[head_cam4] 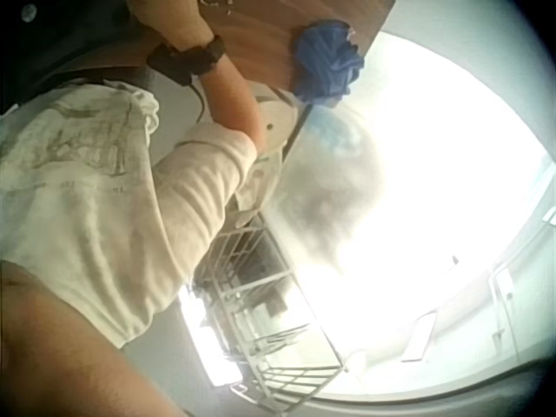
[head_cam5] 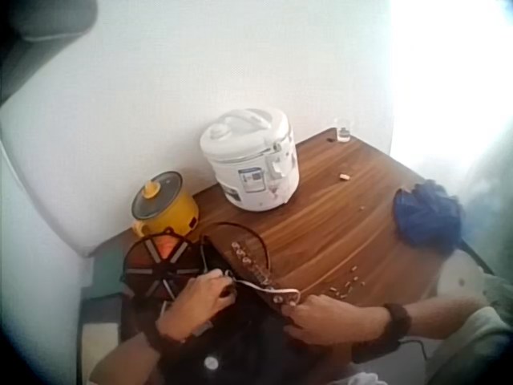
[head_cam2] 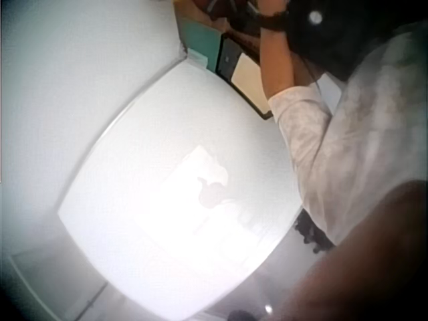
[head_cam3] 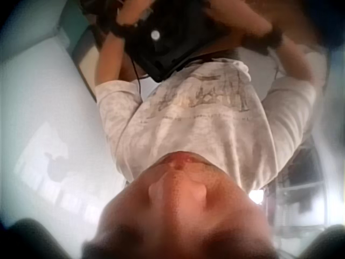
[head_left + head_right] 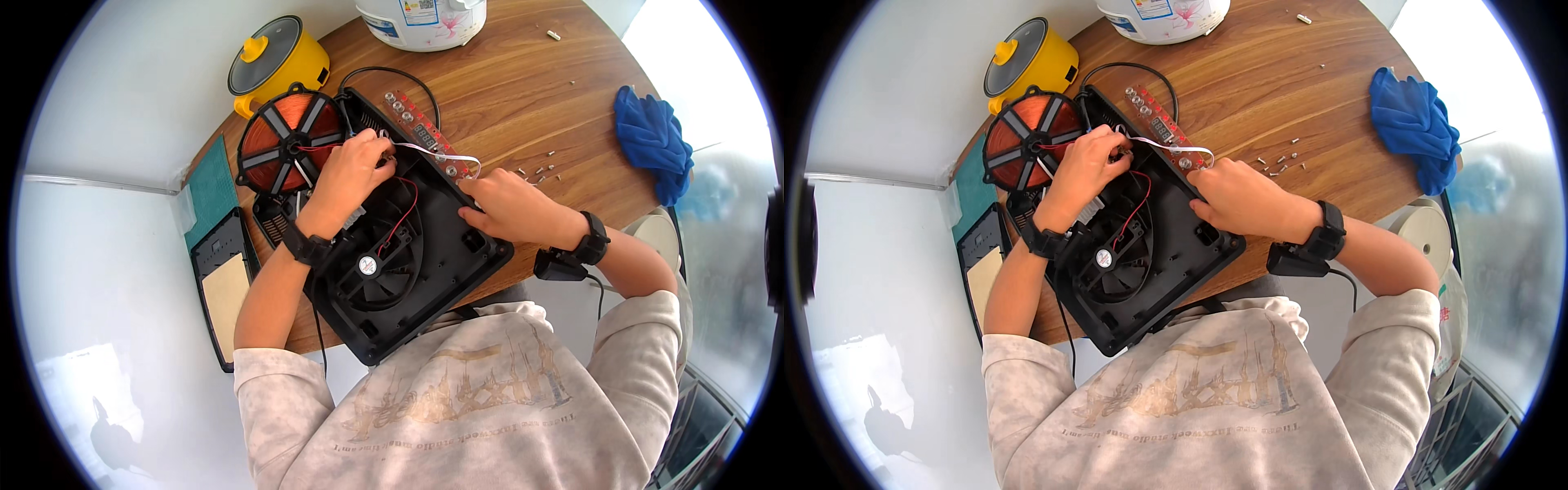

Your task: The person uses a screwdriver to adjust and tighten connections on a circuit board inside a disassembled fan housing. They repeatedly probe and secure wires and components on the board while holding the fan assembly steady.

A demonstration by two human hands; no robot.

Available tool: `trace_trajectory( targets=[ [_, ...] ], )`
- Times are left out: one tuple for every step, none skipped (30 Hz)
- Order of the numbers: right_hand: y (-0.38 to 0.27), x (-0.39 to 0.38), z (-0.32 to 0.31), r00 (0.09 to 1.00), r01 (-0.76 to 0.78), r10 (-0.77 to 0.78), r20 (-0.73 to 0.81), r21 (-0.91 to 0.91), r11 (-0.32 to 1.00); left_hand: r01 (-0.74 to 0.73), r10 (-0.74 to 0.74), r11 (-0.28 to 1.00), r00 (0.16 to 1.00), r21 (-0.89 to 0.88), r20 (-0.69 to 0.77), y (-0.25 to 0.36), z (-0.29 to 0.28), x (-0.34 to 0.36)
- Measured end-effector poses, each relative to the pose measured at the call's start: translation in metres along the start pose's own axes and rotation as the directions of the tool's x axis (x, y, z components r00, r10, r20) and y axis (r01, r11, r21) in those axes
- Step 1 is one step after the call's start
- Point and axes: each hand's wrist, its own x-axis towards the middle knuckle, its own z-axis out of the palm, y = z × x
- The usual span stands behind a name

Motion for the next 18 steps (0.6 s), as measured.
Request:
trace_trajectory(
  targets=[
    [0.0000, 0.0001, -0.0009, 1.000, 0.000, 0.000, 0.006, -0.001, 1.000, 0.008, -0.008, 1.000, 1.000, -0.011, -0.006, 0.0018, 0.0001, -0.0003],
    [0.0002, 0.0002, -0.0007, 1.000, 0.003, -0.003, 0.004, 0.001, 1.000, 0.016, -0.016, 1.000, 1.000, -0.022, -0.012, 0.0037, 0.0003, -0.0005],
    [0.0007, 0.0003, -0.0002, 1.000, 0.005, -0.005, 0.003, 0.002, 1.000, 0.026, -0.026, 0.999, 0.999, -0.022, -0.022, 0.0059, 0.0005, -0.0003],
    [0.0008, 0.0002, 0.0002, 1.000, 0.007, -0.007, 0.001, 0.005, 1.000, 0.035, -0.036, 0.999, 0.999, -0.022, -0.031, 0.0082, 0.0006, -0.0002],
    [0.0003, 0.0000, -0.0003, 1.000, -0.003, 0.003, 0.003, 0.008, 1.000, 0.045, -0.045, 0.999, 0.998, -0.022, -0.040, 0.0095, 0.0006, -0.0002],
    [-0.0006, 0.0000, -0.0013, 1.000, -0.014, 0.014, 0.005, 0.012, 1.000, 0.030, -0.030, 1.000, 0.999, 0.005, -0.036, 0.0082, 0.0011, -0.0008],
    [-0.0014, -0.0002, -0.0021, 1.000, -0.025, 0.025, 0.005, 0.016, 1.000, 0.013, -0.012, 0.999, 0.999, 0.035, -0.032, 0.0055, 0.0014, -0.0014],
    [-0.0014, -0.0002, -0.0018, 1.000, -0.013, 0.013, -0.001, 0.019, 1.000, -0.003, 0.005, 0.998, 1.000, 0.064, -0.027, 0.0036, 0.0017, -0.0019],
    [-0.0011, -0.0002, -0.0011, 1.000, -0.001, 0.002, -0.007, 0.022, 1.000, 0.002, 0.000, 0.998, 1.000, 0.067, -0.027, 0.0033, 0.0021, -0.0026],
    [-0.0003, -0.0002, -0.0006, 1.000, 0.009, -0.009, -0.013, 0.024, 1.000, 0.006, -0.004, 0.998, 1.000, 0.068, -0.027, 0.0033, 0.0026, -0.0031],
    [0.0004, -0.0002, 0.0000, 1.000, 0.005, -0.005, -0.012, 0.026, 1.000, 0.011, -0.009, 0.998, 1.000, 0.070, -0.027, 0.0035, 0.0028, -0.0029],
    [0.0012, -0.0002, 0.0006, 1.000, 0.001, -0.001, -0.010, 0.028, 1.000, 0.013, -0.011, 0.998, 1.000, 0.059, -0.027, 0.0037, 0.0026, -0.0020],
    [0.0015, -0.0001, 0.0011, 1.000, -0.001, 0.001, -0.007, 0.030, 1.000, 0.017, -0.016, 0.999, 1.000, 0.048, -0.027, 0.0038, 0.0024, -0.0019],
    [0.0015, -0.0003, 0.0009, 1.000, 0.000, 0.000, -0.008, 0.030, 1.000, 0.021, -0.020, 0.999, 0.999, 0.036, -0.028, 0.0037, 0.0022, -0.0018],
    [0.0015, -0.0003, 0.0007, 1.000, 0.001, -0.001, -0.008, 0.030, 1.000, 0.024, -0.023, 0.999, 0.999, 0.035, -0.027, 0.0033, 0.0021, -0.0017],
    [0.0015, -0.0005, 0.0007, 1.000, 0.002, -0.002, -0.008, 0.030, 1.000, 0.028, -0.027, 0.999, 0.999, 0.032, -0.026, 0.0027, 0.0023, -0.0018],
    [0.0013, -0.0007, 0.0006, 1.000, 0.000, 0.000, -0.006, 0.036, 0.999, 0.032, -0.031, 0.999, 0.999, 0.029, -0.025, 0.0024, 0.0024, -0.0018],
    [0.0008, -0.0007, 0.0003, 1.000, -0.002, 0.003, -0.004, 0.041, 0.999, 0.041, -0.040, 0.999, 0.999, 0.022, -0.021, 0.0025, 0.0021, -0.0013]
  ],
)
